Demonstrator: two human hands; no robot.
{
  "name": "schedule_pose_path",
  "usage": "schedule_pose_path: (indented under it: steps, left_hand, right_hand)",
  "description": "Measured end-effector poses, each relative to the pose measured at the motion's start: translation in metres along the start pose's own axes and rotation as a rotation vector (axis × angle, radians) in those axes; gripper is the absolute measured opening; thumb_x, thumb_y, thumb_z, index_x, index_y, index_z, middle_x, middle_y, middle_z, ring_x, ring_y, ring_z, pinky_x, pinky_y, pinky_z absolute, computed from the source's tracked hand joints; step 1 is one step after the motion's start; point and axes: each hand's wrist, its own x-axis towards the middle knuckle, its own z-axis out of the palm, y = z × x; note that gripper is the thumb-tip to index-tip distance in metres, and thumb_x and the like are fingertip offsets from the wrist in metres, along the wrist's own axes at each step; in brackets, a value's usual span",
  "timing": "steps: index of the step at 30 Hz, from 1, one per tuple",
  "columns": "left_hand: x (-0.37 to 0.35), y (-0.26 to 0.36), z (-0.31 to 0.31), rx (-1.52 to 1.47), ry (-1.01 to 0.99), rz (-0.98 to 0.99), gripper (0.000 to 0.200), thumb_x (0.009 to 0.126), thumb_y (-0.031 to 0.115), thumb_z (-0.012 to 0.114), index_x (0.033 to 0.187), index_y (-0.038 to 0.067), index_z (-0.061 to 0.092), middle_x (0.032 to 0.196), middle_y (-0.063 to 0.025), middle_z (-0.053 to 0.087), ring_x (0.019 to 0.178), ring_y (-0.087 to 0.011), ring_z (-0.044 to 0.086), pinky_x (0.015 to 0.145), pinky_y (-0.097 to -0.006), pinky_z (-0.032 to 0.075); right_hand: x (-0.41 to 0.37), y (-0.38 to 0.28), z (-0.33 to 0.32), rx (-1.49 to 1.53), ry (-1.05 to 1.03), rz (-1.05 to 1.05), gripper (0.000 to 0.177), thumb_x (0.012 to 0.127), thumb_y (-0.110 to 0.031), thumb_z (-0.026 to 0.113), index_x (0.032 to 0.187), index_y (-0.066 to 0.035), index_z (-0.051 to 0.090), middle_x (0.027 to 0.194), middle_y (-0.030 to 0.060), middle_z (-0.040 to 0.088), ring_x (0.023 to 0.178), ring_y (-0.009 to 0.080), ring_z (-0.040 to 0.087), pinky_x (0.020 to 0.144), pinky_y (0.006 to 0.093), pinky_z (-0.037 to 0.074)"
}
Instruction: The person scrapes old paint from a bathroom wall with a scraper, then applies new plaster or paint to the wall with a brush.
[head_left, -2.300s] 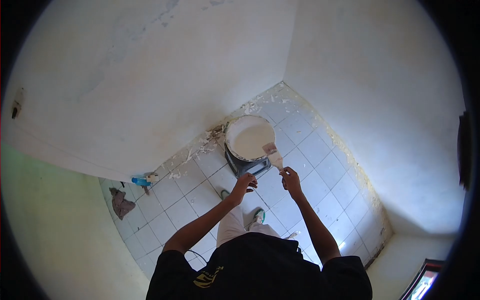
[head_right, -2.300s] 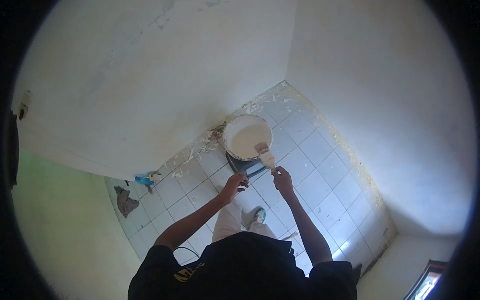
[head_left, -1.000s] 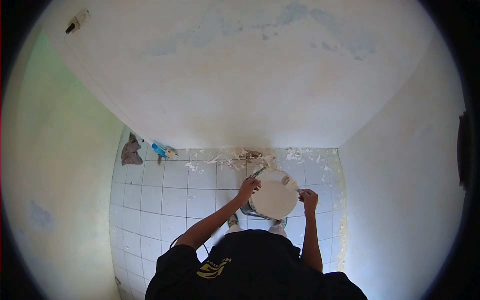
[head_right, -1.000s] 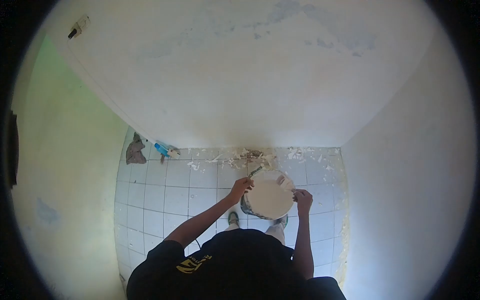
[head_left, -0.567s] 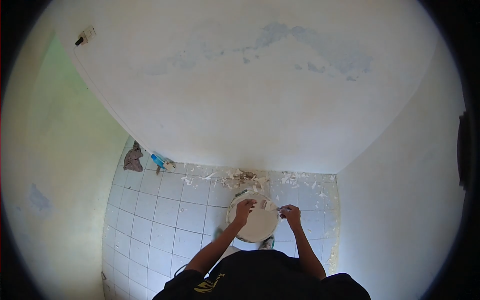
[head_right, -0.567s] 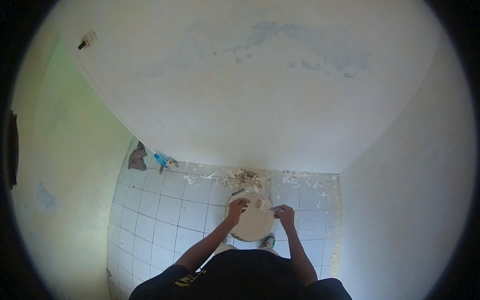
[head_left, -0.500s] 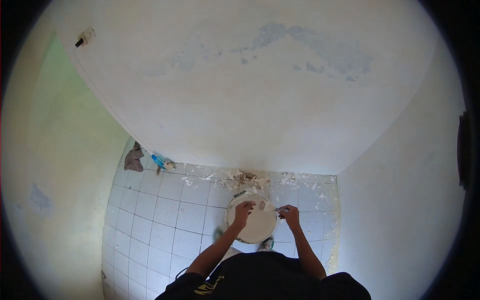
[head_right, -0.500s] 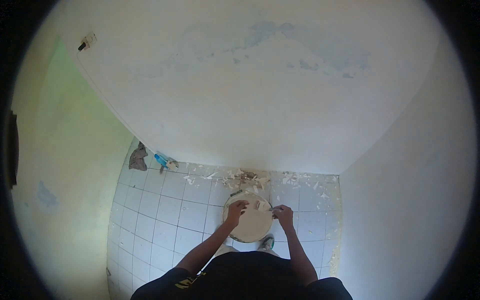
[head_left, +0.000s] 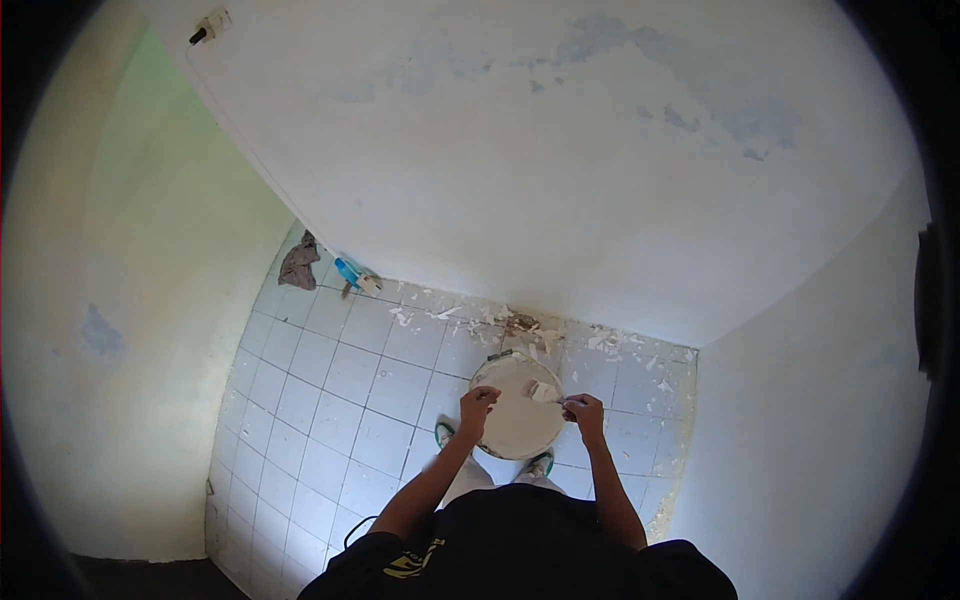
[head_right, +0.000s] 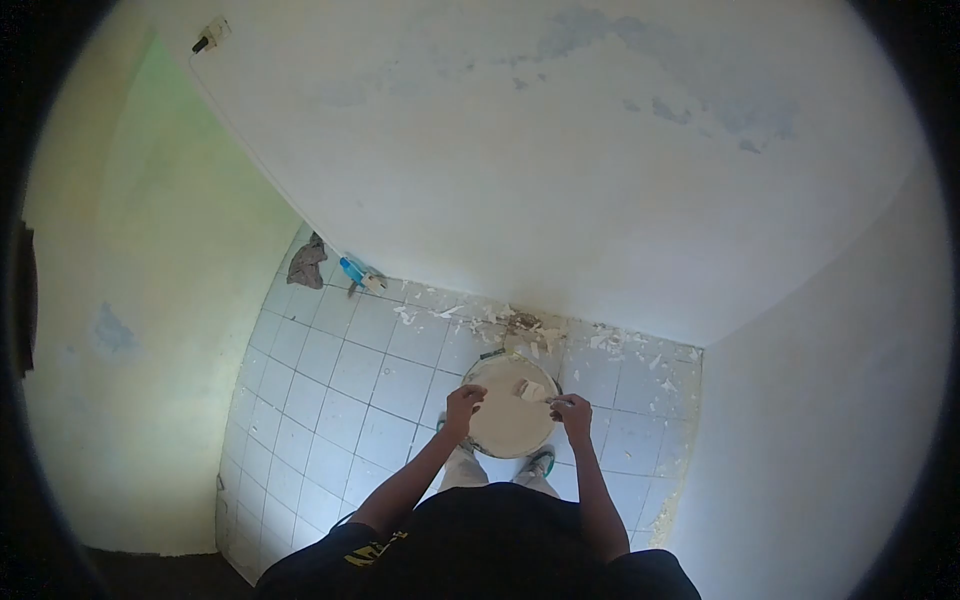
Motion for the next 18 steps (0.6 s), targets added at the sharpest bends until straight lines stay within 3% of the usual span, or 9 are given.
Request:
schedule_pose_path:
  steps: [6, 8, 14, 18]
  left_hand:
    - [0.006, 0.004, -0.011, 0.002, 0.002, 0.051, 0.011, 0.083, 0.018, 0.071, 0.090, 0.010, 0.071, 0.081, 0.0016, 0.067, 0.076, -0.0092, 0.061, 0.066, -0.0258, 0.046]
    - [0.005, 0.005, -0.009, -0.030, -0.064, 0.017, 0.012, 0.084, 0.019, 0.068, 0.093, 0.010, 0.068, 0.089, 0.0008, 0.065, 0.084, -0.0098, 0.059, 0.073, -0.0275, 0.045]
    - [0.010, 0.008, 0.000, -0.051, -0.162, 0.024, 0.012, 0.087, 0.019, 0.064, 0.093, 0.009, 0.068, 0.090, 0.0007, 0.065, 0.082, -0.0100, 0.058, 0.074, -0.0276, 0.045]
    - [0.019, 0.022, 0.005, -0.075, -0.125, 0.000, 0.014, 0.088, 0.020, 0.063, 0.095, 0.009, 0.068, 0.090, -0.0004, 0.065, 0.082, -0.0102, 0.058, 0.074, -0.0279, 0.045]
  right_hand:
    - [-0.002, 0.003, 0.020, 0.055, 0.000, 0.016, 0.016, 0.083, -0.006, 0.066, 0.094, 0.007, 0.066, 0.077, 0.0126, 0.069, 0.059, 0.0151, 0.066, 0.056, 0.0257, 0.056]
    - [0.000, -0.001, 0.024, 0.015, -0.002, 0.032, 0.016, 0.084, -0.007, 0.065, 0.094, 0.007, 0.066, 0.077, 0.0127, 0.069, 0.059, 0.0152, 0.066, 0.055, 0.0257, 0.056]
    - [0.002, -0.016, 0.036, 0.036, 0.005, 0.014, 0.017, 0.085, -0.007, 0.065, 0.094, 0.007, 0.065, 0.076, 0.0127, 0.069, 0.059, 0.0157, 0.066, 0.055, 0.0257, 0.055]
    - [0.003, -0.017, 0.040, 0.054, 0.028, 0.048, 0.017, 0.085, -0.007, 0.065, 0.095, 0.006, 0.065, 0.077, 0.0125, 0.069, 0.059, 0.0159, 0.066, 0.055, 0.0258, 0.055]
